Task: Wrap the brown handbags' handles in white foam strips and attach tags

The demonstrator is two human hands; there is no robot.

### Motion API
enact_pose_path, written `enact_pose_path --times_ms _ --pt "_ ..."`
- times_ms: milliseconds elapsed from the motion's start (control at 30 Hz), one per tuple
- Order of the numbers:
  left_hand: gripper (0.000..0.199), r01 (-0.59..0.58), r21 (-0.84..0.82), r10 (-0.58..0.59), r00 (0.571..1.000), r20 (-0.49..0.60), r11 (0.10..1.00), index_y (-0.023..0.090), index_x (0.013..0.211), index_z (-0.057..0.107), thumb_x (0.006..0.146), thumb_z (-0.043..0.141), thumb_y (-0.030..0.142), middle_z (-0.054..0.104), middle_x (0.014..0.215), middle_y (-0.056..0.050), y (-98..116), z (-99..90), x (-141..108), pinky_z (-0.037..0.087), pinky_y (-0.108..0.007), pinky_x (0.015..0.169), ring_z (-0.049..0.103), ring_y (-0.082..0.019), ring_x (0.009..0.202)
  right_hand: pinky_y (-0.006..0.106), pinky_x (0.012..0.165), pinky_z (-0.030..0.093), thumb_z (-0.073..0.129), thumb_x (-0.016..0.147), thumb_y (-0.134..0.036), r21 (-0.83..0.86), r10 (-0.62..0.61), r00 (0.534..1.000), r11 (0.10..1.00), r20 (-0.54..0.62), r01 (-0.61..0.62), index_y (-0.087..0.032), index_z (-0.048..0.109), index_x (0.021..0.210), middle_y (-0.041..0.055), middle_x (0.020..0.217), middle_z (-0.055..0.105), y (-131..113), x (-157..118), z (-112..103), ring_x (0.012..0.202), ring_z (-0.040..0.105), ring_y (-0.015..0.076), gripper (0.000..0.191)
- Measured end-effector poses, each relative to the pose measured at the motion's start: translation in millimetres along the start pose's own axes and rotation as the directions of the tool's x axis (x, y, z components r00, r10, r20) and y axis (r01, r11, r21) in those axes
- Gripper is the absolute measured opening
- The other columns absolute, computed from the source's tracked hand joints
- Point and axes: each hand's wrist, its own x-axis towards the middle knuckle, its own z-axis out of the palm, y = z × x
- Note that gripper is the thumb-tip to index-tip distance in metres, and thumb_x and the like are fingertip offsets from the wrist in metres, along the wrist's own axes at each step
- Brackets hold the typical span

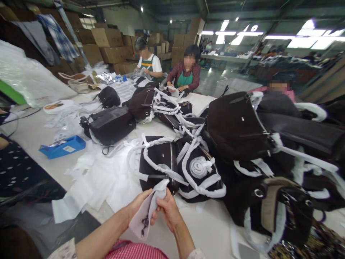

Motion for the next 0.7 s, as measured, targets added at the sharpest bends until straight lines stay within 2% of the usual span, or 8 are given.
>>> enact_pose_path --times_ms 167,267,333,400,467,533,600,700 --pt "0.049 -0.003 0.101 0.002 1.0 0.01 0.995 0.015 0.076 0.06 0.075 0.05 0.062 0.061 0.065 -0.006 6.8 1.7 -10.2 0.048 -0.034 0.061 0.057 -0.02 0.062 0.019 0.049 0.035 0.076 0.07 -0.025 0.011 0.026 1.0 1.0 0.004 -0.026 -0.02 0.06 0.103 -0.0027 0.073 0.058 0.4 -3.7 0.9 0.056 0.046 0.0086 0.037" --pt "0.052 -0.128 0.318 0.168 0.981 -0.101 0.939 0.015 0.072 0.059 0.071 0.053 0.066 0.055 0.06 -0.002 11.5 7.9 -19.9 0.041 -0.027 0.057 0.051 -0.015 0.057 0.024 0.059 0.043 0.078 0.067 -0.026 -0.009 0.017 1.0 1.0 -0.023 -0.017 -0.02 0.061 0.103 -0.0001 0.081 0.064 -0.9 -3.7 3.0 0.067 0.055 0.0137 0.04" --pt "0.044 -0.199 0.57 0.355 0.918 -0.177 0.797 0.014 0.07 0.058 0.07 0.06 0.058 0.052 0.059 0.001 13.0 11.8 -25.8 0.035 -0.025 0.054 0.048 -0.013 0.056 0.028 0.07 0.046 0.079 0.065 -0.026 -0.026 0.013 0.999 1.0 -0.044 -0.014 -0.02 0.061 0.103 0.002 0.088 0.067 -1.9 -2.6 5.0 0.079 0.059 0.0177 0.043" --pt "0.03 -0.15 0.803 0.529 0.818 -0.226 0.576 0.014 0.07 0.057 0.069 0.063 0.043 0.052 0.062 0.001 12.3 15.1 -29.8 0.032 -0.025 0.055 0.048 -0.014 0.059 0.03 0.077 0.046 0.08 0.063 -0.025 -0.047 0.012 0.998 0.999 -0.061 -0.015 -0.02 0.062 0.104 0.0031 0.093 0.07 -2.5 -1.4 6.8 0.085 0.061 0.0197 0.045" --pt "0.017 -0.069 0.923 0.677 0.701 -0.225 0.378 0.016 0.073 0.055 0.072 0.058 0.033 0.055 0.066 0.001 9.8 17.5 -31.2 0.032 -0.025 0.058 0.05 -0.015 0.064 0.03 0.079 0.045 0.08 0.063 -0.025 -0.052 0.006 0.998 0.999 -0.062 -0.009 -0.021 0.061 0.106 0.0029 0.094 0.071 -2.5 -0.8 8.0 0.087 0.062 0.0203 0.048" --pt "0.008 -0.056 0.968 0.773 0.613 -0.161 0.246 0.018 0.076 0.053 0.076 0.051 0.026 0.058 0.07 0.0 7.0 18.6 -30.4 0.034 -0.025 0.062 0.052 -0.015 0.068 0.03 0.08 0.045 0.08 0.063 -0.025 -0.036 0.003 0.999 0.999 -0.051 -0.005 -0.021 0.061 0.109 0.0027 0.096 0.071 -2.1 -0.8 8.0 0.088 0.062 0.0205 0.05" --pt "0.007 -0.06 0.98 0.8 0.589 -0.119 0.189 0.019 0.076 0.052 0.077 0.047 0.023 0.058 0.071 0.001 6.0 17.9 -28.5 0.035 -0.025 0.064 0.052 -0.015 0.069 0.03 0.082 0.045 0.08 0.065 -0.024 -0.013 -0.002 0.999 1.0 -0.034 0.002 -0.022 0.061 0.11 0.0025 0.098 0.071 -1.3 -1.4 6.7 0.09 0.062 0.02 0.05" --pt "0.005 -0.07 0.97 0.773 0.619 -0.141 0.233 0.019 0.072 0.052 0.074 0.049 0.023 0.057 0.069 0.002 9.1 14.7 -25.6 0.035 -0.024 0.063 0.053 -0.015 0.068 0.029 0.08 0.046 0.077 0.069 -0.025 0.036 0.013 1.0 0.999 0.005 -0.013 -0.024 0.06 0.111 0.0023 0.1 0.07 1.1 -2.1 2.9 0.089 0.062 0.0183 0.045"
